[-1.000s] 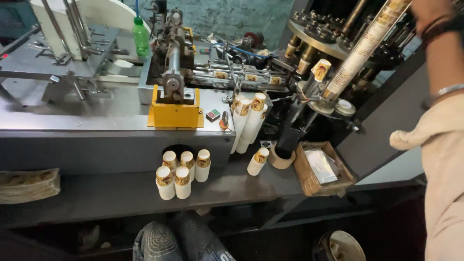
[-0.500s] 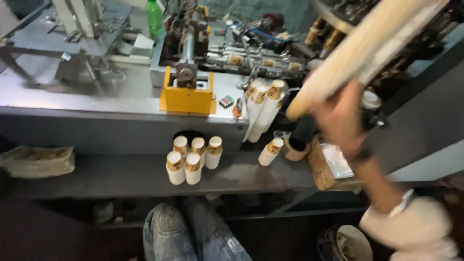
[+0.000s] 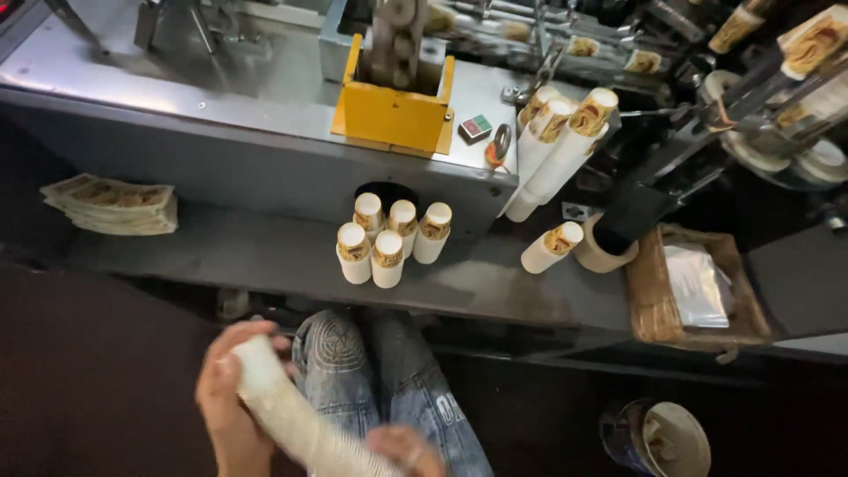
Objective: The person organizes paper cups into stacks by hand, places the stacks into clear plastic sleeves, and moves the sleeved cups aside.
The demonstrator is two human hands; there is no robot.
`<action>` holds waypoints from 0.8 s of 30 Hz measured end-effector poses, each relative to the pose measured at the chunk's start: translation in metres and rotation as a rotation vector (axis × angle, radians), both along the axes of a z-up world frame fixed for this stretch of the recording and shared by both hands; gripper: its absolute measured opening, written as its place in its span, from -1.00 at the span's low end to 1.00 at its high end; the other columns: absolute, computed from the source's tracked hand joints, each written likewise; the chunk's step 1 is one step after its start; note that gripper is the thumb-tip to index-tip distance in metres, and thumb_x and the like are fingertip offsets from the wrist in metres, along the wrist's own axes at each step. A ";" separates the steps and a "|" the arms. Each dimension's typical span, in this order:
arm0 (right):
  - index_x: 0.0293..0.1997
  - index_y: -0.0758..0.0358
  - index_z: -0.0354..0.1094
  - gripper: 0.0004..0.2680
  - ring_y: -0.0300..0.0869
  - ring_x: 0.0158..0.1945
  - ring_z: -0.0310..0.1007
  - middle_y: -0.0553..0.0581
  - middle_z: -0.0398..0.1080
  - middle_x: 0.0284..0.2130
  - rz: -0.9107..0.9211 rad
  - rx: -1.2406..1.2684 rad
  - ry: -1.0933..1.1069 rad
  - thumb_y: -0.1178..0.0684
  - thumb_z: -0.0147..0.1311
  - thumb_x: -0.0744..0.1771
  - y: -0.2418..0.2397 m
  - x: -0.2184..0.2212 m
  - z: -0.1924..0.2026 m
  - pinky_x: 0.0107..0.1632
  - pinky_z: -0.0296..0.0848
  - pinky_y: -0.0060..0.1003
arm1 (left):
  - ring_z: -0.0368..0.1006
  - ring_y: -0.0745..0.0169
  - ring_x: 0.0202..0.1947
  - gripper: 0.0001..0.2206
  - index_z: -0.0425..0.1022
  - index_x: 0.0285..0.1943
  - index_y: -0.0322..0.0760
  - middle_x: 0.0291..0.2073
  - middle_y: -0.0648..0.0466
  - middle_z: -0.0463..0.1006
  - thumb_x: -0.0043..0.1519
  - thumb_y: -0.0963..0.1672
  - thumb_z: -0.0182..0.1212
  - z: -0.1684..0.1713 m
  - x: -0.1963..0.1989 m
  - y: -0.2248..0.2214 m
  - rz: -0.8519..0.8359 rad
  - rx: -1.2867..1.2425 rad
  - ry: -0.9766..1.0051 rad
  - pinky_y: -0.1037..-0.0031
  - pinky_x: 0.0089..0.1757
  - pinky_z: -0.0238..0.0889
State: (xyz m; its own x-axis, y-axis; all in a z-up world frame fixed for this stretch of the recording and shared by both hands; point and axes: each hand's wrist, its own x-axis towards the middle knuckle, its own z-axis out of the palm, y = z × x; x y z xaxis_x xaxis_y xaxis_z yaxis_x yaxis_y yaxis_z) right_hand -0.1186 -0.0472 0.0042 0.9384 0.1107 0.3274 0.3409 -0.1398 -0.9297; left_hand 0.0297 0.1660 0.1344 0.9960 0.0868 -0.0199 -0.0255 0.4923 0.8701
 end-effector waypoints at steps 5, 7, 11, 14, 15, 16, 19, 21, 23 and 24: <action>0.26 0.45 0.15 -0.49 0.05 0.06 0.53 0.35 0.45 -0.03 -0.216 0.464 0.190 -0.01 0.33 0.27 -0.093 0.057 0.120 -0.01 0.59 -0.12 | 0.53 0.05 -0.32 -0.53 0.44 0.10 -0.60 -0.18 -0.16 0.52 0.47 0.03 0.01 -0.039 -0.025 0.008 0.120 0.034 0.160 0.25 -0.38 0.45; 0.35 0.40 0.07 -0.46 -0.03 0.00 0.53 0.32 0.46 -0.03 -0.299 0.520 0.167 -0.03 0.27 0.30 -0.108 0.075 0.142 -0.22 0.51 -0.31 | 0.58 0.00 -0.33 -0.58 0.48 0.10 -0.52 -0.20 -0.17 0.57 0.35 0.01 0.10 -0.072 -0.049 -0.017 0.048 0.097 0.297 0.22 -0.38 0.51; 0.38 0.33 -0.01 -0.48 -0.19 0.04 0.56 0.20 0.44 -0.01 -0.386 0.402 0.177 -0.09 0.13 0.33 -0.118 0.113 0.174 -0.53 0.34 -0.61 | 0.66 0.01 -0.31 -0.43 0.42 0.25 -0.48 0.04 -0.13 0.59 0.06 -0.12 0.42 -0.175 -0.104 -0.077 -0.413 0.041 0.216 0.27 -0.45 0.58; 0.29 0.53 0.19 -0.57 -0.17 -0.29 0.48 0.35 0.58 -0.03 -0.184 0.313 0.393 -0.11 0.05 0.42 -0.123 0.119 0.144 -0.53 0.28 -0.59 | 0.66 0.09 -0.15 -0.20 0.07 0.54 -0.36 -0.01 -0.26 0.60 0.14 -0.07 0.43 -0.115 -0.117 -0.105 -0.735 -0.153 0.235 0.33 -0.25 0.60; 0.29 0.53 0.19 -0.57 -0.17 -0.29 0.48 0.35 0.58 -0.03 -0.180 0.313 0.395 -0.11 0.05 0.42 -0.119 0.121 0.143 -0.53 0.28 -0.59 | 0.66 0.09 -0.15 -0.20 0.07 0.54 -0.36 -0.01 -0.26 0.60 0.14 -0.07 0.43 -0.099 -0.117 -0.109 -0.731 -0.153 0.235 0.33 -0.25 0.60; 0.29 0.51 0.17 -0.57 -0.15 -0.26 0.50 0.38 0.56 -0.04 -0.110 0.348 0.438 -0.10 0.07 0.41 -0.114 0.122 0.142 -0.54 0.28 -0.58 | 0.62 0.12 -0.21 -0.10 -0.09 0.62 -0.31 -0.02 -0.25 0.56 0.15 -0.07 0.44 -0.083 -0.116 -0.113 -0.767 -0.283 0.230 0.38 -0.24 0.54; 0.28 0.41 0.13 -0.57 -0.14 -0.15 0.56 0.32 0.48 -0.03 -0.037 0.403 0.506 -0.10 0.08 0.36 -0.102 0.123 0.152 -0.54 0.35 -0.54 | 0.55 0.18 -0.31 0.05 -0.34 0.69 -0.15 -0.05 -0.21 0.49 0.12 -0.07 0.45 -0.051 -0.111 -0.113 -0.786 -0.453 0.256 0.44 -0.31 0.47; 0.26 0.32 0.10 -0.56 -0.13 -0.07 0.60 0.23 0.43 -0.01 -0.038 0.420 0.523 -0.11 0.09 0.32 -0.102 0.123 0.153 -0.52 0.42 -0.50 | 0.53 0.20 -0.36 0.10 -0.43 0.68 -0.04 -0.06 -0.18 0.47 0.08 -0.06 0.44 -0.040 -0.107 -0.110 -0.776 -0.493 0.282 0.45 -0.39 0.45; 0.20 0.34 0.14 -0.58 -0.10 -0.03 0.60 0.23 0.44 -0.03 -0.006 0.405 0.533 -0.10 0.14 0.31 -0.108 0.119 0.143 -0.09 0.64 -0.27 | 0.52 0.21 -0.28 0.12 -0.44 0.70 0.09 -0.01 -0.18 0.43 0.08 -0.09 0.46 -0.034 -0.106 -0.107 -0.833 -0.574 0.402 0.47 -0.35 0.44; 0.20 0.34 0.14 -0.58 -0.10 -0.03 0.60 0.23 0.44 -0.03 -0.007 0.405 0.539 -0.10 0.14 0.31 -0.111 0.116 0.138 -0.09 0.64 -0.27 | 0.52 0.21 -0.28 0.12 -0.44 0.70 0.09 -0.01 -0.18 0.43 0.08 -0.09 0.46 -0.032 -0.106 -0.107 -0.831 -0.576 0.406 0.47 -0.35 0.44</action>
